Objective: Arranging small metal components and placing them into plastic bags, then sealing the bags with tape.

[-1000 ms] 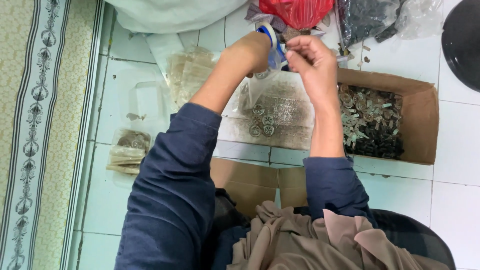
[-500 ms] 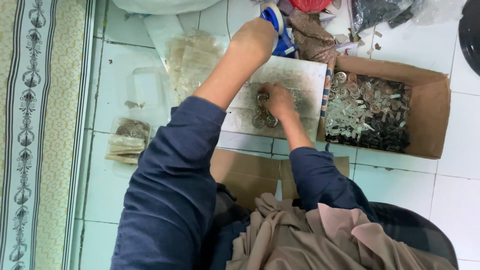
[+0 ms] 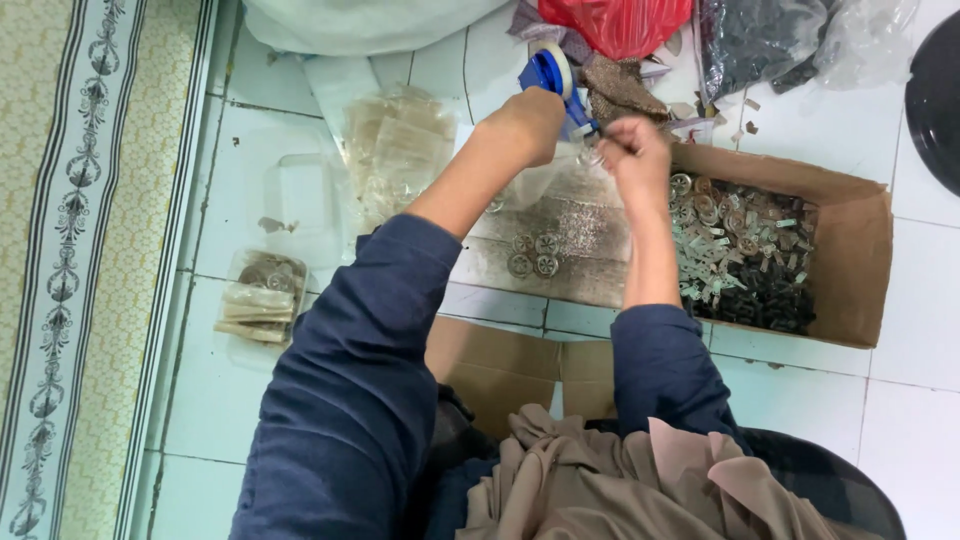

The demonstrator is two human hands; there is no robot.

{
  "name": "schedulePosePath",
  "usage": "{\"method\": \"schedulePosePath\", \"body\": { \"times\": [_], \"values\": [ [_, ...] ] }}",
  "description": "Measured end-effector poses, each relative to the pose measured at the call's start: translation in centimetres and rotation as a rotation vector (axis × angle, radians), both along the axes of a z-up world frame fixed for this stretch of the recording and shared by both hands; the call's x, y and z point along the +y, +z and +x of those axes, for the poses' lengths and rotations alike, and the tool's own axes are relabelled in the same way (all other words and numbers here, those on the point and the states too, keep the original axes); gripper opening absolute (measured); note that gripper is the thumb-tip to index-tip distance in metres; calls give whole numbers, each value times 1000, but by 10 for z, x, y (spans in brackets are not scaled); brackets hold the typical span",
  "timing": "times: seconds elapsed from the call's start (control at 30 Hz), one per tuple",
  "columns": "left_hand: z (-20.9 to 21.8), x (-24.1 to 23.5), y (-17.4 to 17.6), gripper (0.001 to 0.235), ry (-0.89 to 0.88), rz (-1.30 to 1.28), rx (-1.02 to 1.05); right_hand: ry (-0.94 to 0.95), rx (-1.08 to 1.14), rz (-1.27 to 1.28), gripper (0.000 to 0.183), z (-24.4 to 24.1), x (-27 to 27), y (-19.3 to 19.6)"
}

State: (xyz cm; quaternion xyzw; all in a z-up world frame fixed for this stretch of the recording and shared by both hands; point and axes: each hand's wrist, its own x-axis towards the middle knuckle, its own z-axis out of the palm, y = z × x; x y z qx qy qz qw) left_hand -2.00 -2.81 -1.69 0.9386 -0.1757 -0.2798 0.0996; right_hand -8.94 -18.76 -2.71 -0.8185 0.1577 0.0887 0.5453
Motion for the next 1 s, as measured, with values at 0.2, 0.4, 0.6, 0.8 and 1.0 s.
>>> {"method": "schedulePosePath", "body": {
  "times": [0.2,0.4,0.6,0.8,1.0],
  "values": [
    [-2,5,17,22,58,-47,50,208,-522,35,22,-11,16,78],
    [-21,32,88,14,134,-55,-73,203,-614,19,18,-1,17,45],
    [-31,38,106,21,150,-101,-81,394,201,-234,25,-10,21,-16],
    [24,15,-25,13,28,24,-117,481,118,-526,39,-27,18,-121],
    [1,27,43,14,190,41,63,463,107,-402,54,-27,22,-97]
  ]
}}
